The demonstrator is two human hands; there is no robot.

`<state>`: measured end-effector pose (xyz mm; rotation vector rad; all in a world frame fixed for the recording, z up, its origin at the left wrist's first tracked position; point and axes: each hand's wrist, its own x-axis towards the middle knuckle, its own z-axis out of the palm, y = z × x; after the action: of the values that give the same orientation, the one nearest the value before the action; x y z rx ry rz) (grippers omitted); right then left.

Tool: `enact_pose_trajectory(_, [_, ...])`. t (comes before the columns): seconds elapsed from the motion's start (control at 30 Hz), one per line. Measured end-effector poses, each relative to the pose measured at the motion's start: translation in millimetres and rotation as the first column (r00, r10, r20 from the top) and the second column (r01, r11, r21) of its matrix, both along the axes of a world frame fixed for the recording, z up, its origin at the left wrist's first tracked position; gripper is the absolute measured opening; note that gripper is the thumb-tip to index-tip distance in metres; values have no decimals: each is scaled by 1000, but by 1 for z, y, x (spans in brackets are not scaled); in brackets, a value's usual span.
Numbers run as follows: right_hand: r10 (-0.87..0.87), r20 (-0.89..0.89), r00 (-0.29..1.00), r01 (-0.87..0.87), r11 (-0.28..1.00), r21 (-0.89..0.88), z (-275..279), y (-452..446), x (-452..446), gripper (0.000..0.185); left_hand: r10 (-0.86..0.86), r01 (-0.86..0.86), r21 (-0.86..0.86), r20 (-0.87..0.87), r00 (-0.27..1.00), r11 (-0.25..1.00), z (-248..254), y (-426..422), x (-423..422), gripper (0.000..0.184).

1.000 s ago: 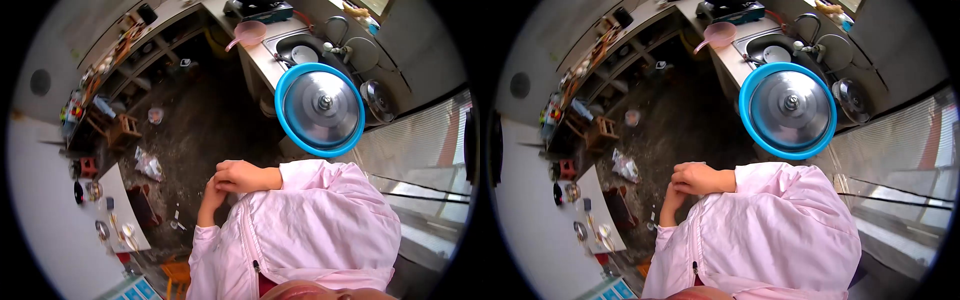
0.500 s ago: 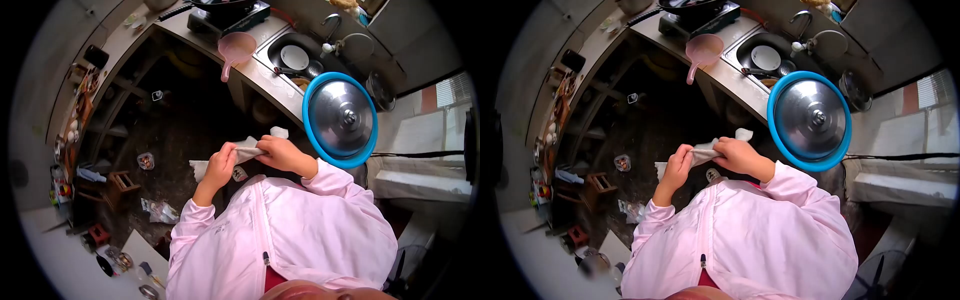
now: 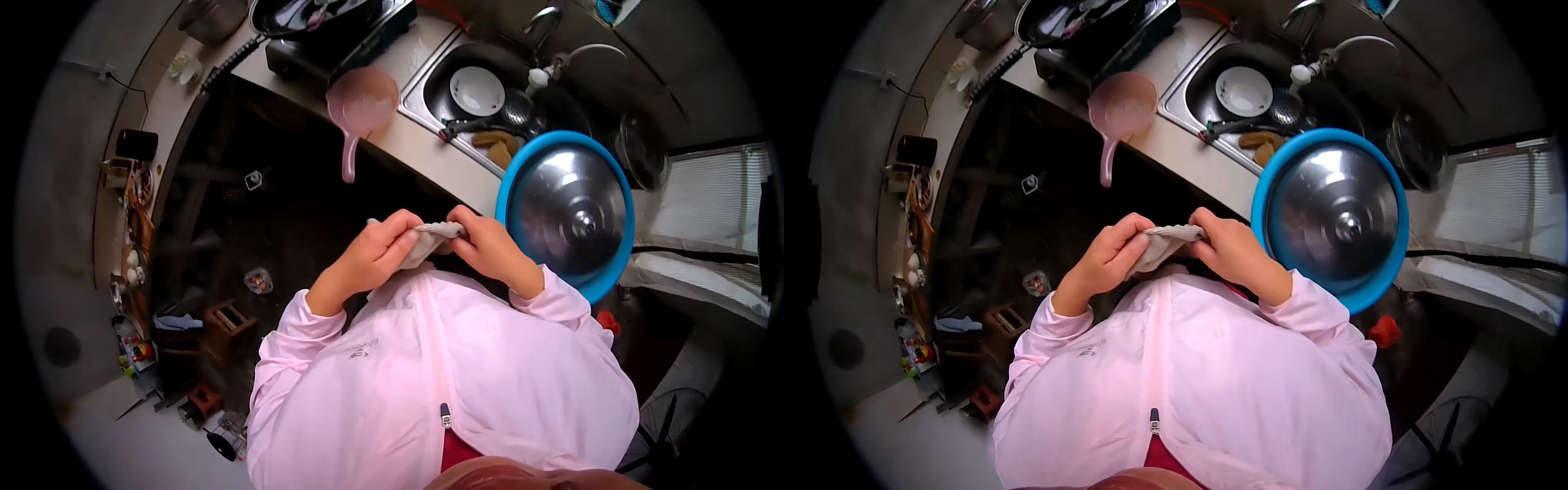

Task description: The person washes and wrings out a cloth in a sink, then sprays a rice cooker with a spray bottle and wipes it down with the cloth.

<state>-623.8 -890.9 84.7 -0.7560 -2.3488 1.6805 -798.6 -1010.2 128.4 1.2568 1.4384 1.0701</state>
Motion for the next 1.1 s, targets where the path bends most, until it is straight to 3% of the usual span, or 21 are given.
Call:
enact_pose_trajectory(0.03, [-57, -67, 996, 45, 984, -172, -3, 6, -1, 17, -3, 3, 1, 39, 999, 1000, -4, 9, -3, 14])
enact_pose_trajectory(0.13, [-175, -131, 976, 148, 971, -190, 9, 21, -5, 17, -3, 4, -3, 106, 994, 1000, -14, 36, -6, 15])
enact_pose_trajectory(0.17, [-199, -115, 973, 160, 945, -286, 17, 27, -5, 17, -3, 4, -9, 126, 992, 1000, -17, 47, -9, 16])
enact_pose_trajectory(0.27, [-371, -187, 909, 290, 889, -356, 7, 44, -1, 16, -6, 10, -20, 188, 982, 1000, -25, 77, -18, 16])
enact_pose_trajectory(0.4, [-507, -270, 819, 349, 813, -466, 30, 65, -1, 18, -192, 201, 15, 385, 903, 979, -8, 116, -28, 15])
enact_pose_trajectory(0.5, [-516, -188, 836, 418, 820, -391, 43, 72, 4, 19, -327, 385, -8, 510, 795, 923, -1, 133, -36, 17])
enact_pose_trajectory(0.53, [-507, -129, 852, 431, 821, -374, 45, 73, 5, 20, -413, 454, 13, 440, 798, 891, -9, 137, -42, 18])
enact_pose_trajectory(0.67, [-583, -43, 811, 524, 757, -390, 44, 70, -13, 17, -505, 582, 34, 538, 674, 813, -29, 144, -63, 20])
enact_pose_trajectory(0.7, [-601, 0, 799, 524, 696, -491, 43, 69, -20, 16, -493, 604, -2, 576, 652, 797, -38, 146, -68, 20])
enact_pose_trajectory(0.97, [-528, 67, 846, 501, 748, -436, 25, 91, -41, 19, -347, 682, -160, 765, 542, 713, -57, 163, -74, 20])
enact_pose_trajectory(1.03, [-479, -49, 876, 413, 799, -438, 26, 109, -36, 28, -132, 611, -227, 865, 485, 759, -62, 168, -68, 27])
enact_pose_trajectory(1.07, [-454, -111, 884, 341, 790, -509, 27, 121, -31, 36, -130, 606, -228, 863, 488, 762, -60, 171, -65, 27])
enact_pose_trajectory(1.1, [-499, -74, 864, 401, 769, -498, 34, 135, -31, 36, -31, 523, -199, 917, 399, 829, -46, 180, -63, 31])
